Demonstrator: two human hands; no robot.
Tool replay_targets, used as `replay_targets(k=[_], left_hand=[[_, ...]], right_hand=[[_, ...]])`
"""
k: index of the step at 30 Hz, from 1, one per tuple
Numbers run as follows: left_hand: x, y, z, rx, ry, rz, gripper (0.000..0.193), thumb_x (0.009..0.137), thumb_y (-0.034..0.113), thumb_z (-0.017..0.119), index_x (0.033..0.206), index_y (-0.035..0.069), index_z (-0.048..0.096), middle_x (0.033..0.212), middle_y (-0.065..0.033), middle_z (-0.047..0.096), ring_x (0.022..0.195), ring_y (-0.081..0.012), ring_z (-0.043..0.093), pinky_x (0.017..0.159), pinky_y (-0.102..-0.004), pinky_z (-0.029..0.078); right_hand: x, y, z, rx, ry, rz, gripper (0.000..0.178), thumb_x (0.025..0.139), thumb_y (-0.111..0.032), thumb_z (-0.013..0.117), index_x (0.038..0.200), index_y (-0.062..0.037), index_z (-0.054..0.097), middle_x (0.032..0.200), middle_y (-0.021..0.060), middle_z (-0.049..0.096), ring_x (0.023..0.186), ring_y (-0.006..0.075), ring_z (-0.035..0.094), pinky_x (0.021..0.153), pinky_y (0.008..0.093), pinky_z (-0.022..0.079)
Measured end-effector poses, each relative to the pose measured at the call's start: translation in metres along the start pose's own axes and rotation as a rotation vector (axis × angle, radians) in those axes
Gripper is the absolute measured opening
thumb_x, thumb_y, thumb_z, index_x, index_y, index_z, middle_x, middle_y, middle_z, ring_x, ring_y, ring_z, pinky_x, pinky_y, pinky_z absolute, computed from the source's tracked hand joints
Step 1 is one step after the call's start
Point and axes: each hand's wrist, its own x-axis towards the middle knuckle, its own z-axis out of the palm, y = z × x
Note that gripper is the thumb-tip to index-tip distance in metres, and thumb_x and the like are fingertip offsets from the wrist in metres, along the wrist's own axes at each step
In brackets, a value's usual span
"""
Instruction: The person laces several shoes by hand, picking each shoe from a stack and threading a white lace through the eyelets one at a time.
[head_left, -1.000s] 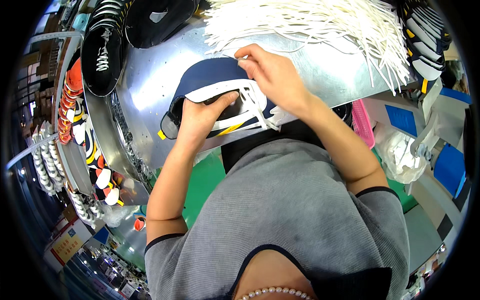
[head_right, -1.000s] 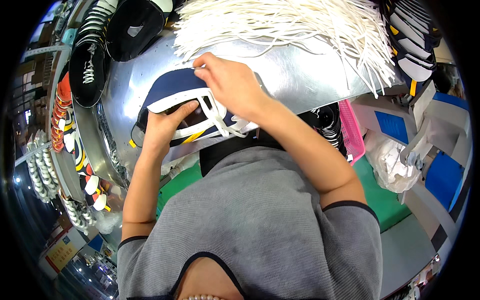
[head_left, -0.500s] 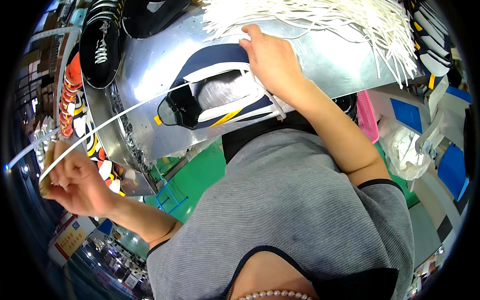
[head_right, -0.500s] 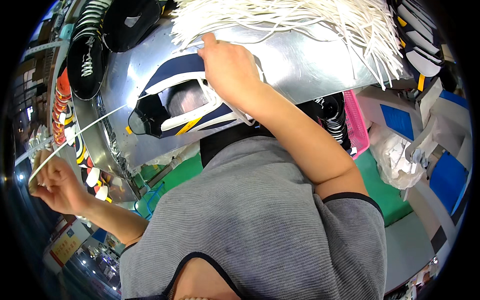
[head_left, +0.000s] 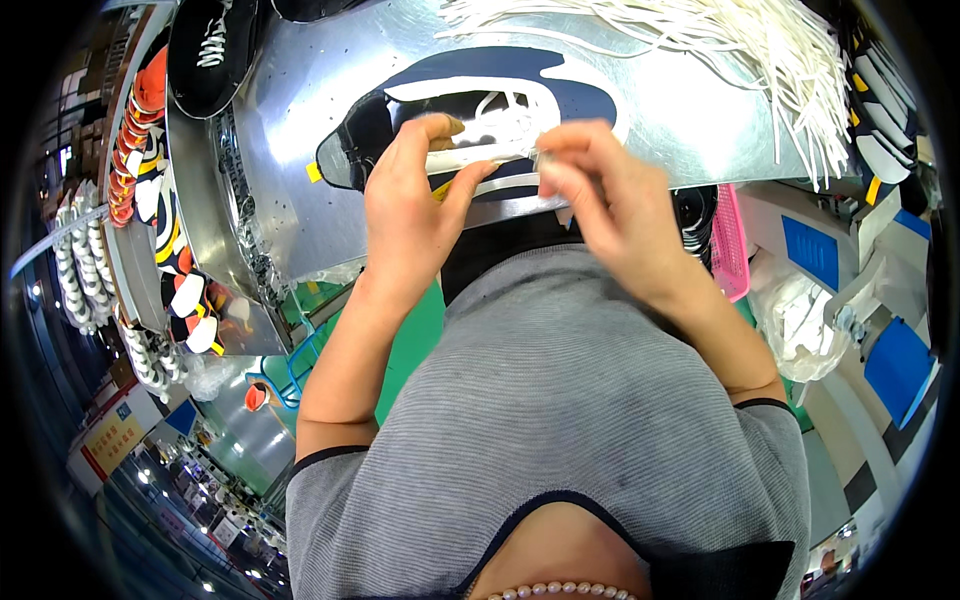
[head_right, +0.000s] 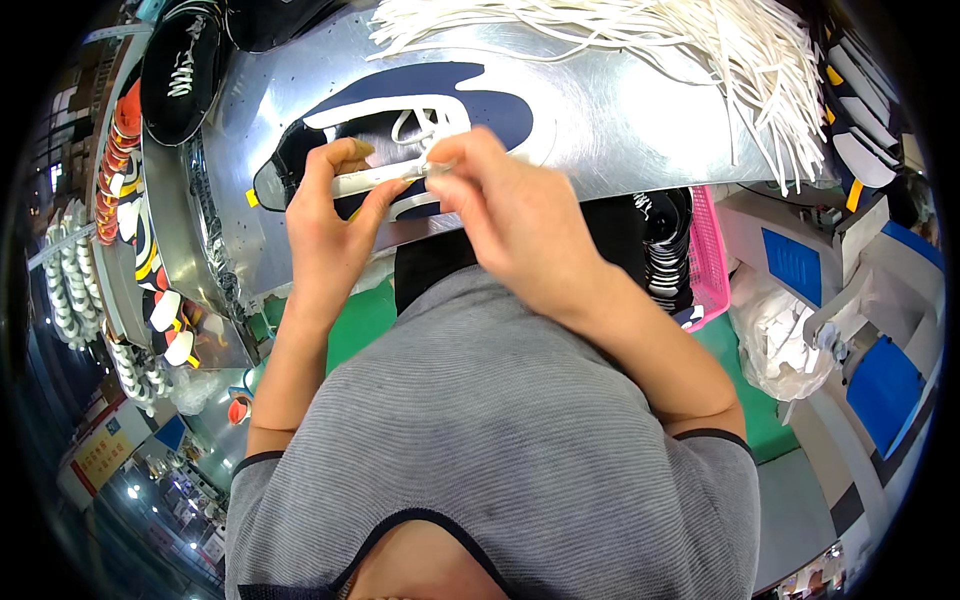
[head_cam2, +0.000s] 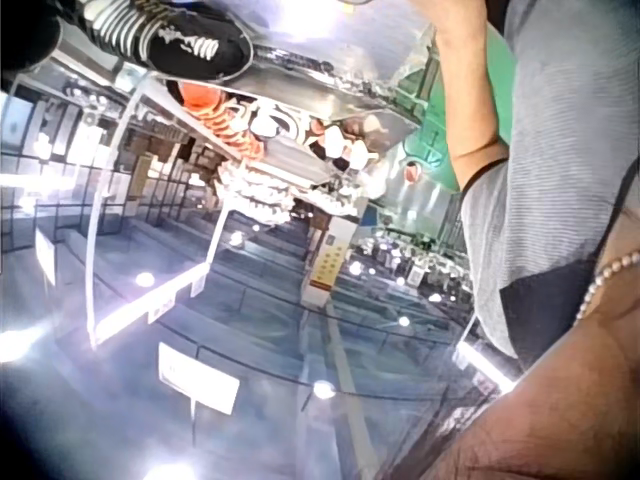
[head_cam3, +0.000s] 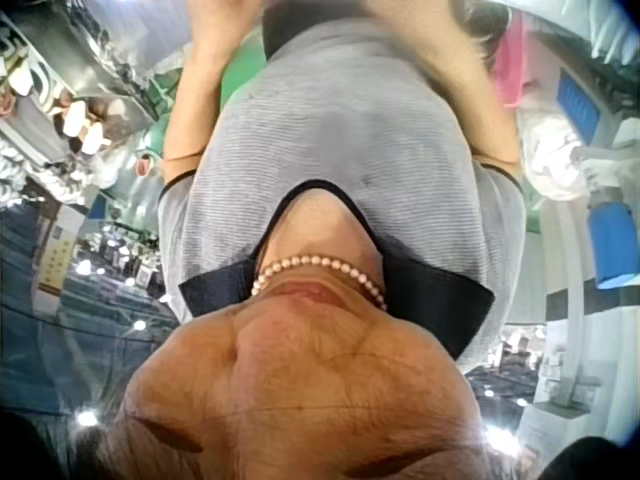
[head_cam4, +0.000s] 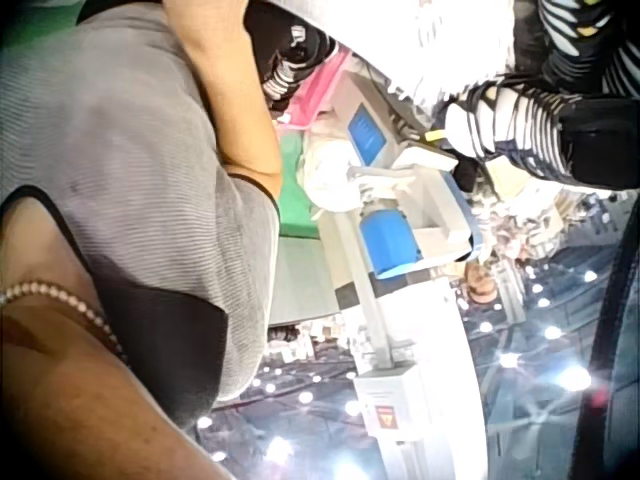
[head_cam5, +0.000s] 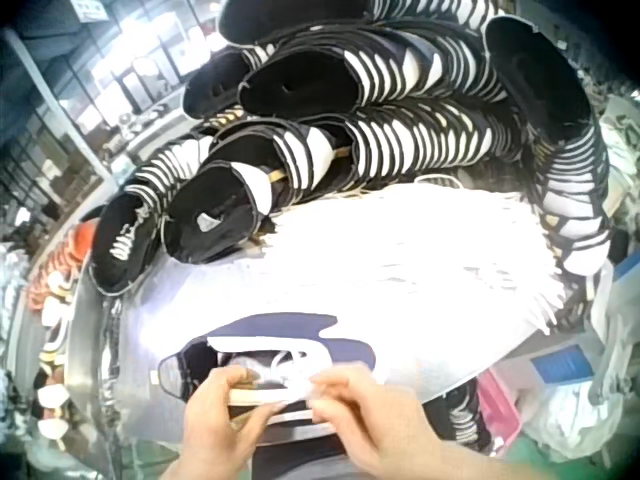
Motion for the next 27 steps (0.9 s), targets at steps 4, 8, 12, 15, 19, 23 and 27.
replay_targets(k=[4,8,12,15,19,23,27], left_hand=[[-0.002,-0.009,0.001,-0.018,-0.002,0.053,0.036,0.076,0.009,0.082,0.101,0.001,0.059,0.092,-0.0138,0.068,0.083,-0.0316,0.068,0.072,-0.0381,0.054],[-0.003,-0.009,0.002,-0.017,0.037,0.056,0.035,0.076,0.009,0.083,0.1,0.0,0.059,0.091,-0.0137,0.067,0.083,-0.0312,0.068,0.071,-0.0378,0.054],[-0.007,-0.015,0.007,-0.042,0.072,0.147,0.034,0.076,0.009,0.082,0.1,0.0,0.058,0.088,-0.0129,0.067,0.079,-0.0303,0.068,0.069,-0.037,0.053],[-0.01,-0.018,0.011,-0.052,0.079,0.259,0.032,0.077,0.007,0.081,0.099,0.001,0.058,0.087,-0.0116,0.066,0.075,-0.0293,0.067,0.065,-0.0368,0.052],[-0.011,-0.019,0.019,-0.123,0.1,0.32,0.026,0.079,0.001,0.077,0.095,0.003,0.057,0.083,-0.0104,0.065,0.068,-0.028,0.063,0.06,-0.0358,0.048],[-0.023,-0.023,0.014,-0.081,0.109,0.317,0.03,0.078,0.0,0.08,0.097,0.002,0.056,0.082,-0.0117,0.063,0.067,-0.0258,0.061,0.059,-0.0342,0.047],[-0.025,-0.026,0.015,-0.077,0.12,0.459,0.04,0.075,-0.006,0.08,0.101,0.003,0.051,0.08,-0.0109,0.062,0.064,-0.0264,0.058,0.055,-0.0351,0.045]], right_hand=[[-0.012,0.006,0.014,-0.003,-0.054,0.093,0.015,0.096,-0.014,0.061,0.105,-0.0037,0.054,0.083,0.0129,0.07,0.074,0.0307,0.069,0.063,0.0389,0.052],[-0.007,0.008,0.014,-0.027,-0.071,0.101,0.016,0.097,-0.015,0.06,0.103,-0.0022,0.053,0.081,0.0135,0.07,0.073,0.0312,0.069,0.064,0.0397,0.051],[0.0,0.006,0.014,-0.044,-0.11,0.167,0.016,0.097,-0.014,0.059,0.103,-0.0009,0.052,0.078,0.0134,0.069,0.072,0.0316,0.068,0.064,0.0398,0.051],[0.005,0.007,0.02,0.016,-0.108,0.252,0.016,0.097,-0.014,0.059,0.103,-0.0003,0.052,0.077,0.0134,0.069,0.071,0.0324,0.068,0.065,0.04,0.051],[0.024,0.012,0.044,0.185,-0.046,0.359,0.019,0.097,-0.017,0.058,0.103,-0.001,0.052,0.079,0.0138,0.069,0.074,0.034,0.068,0.07,0.0411,0.052],[0.012,0.003,0.007,-0.133,-0.225,0.282,0.024,0.093,-0.025,0.064,0.104,-0.0061,0.055,0.081,0.0136,0.069,0.081,0.0357,0.068,0.072,0.0432,0.051],[0.02,-0.018,-0.035,-0.14,-0.023,0.15,0.015,0.086,-0.016,0.073,0.095,-0.0064,0.064,0.074,0.0076,0.066,0.058,0.0182,0.06,0.054,0.0291,0.046]])
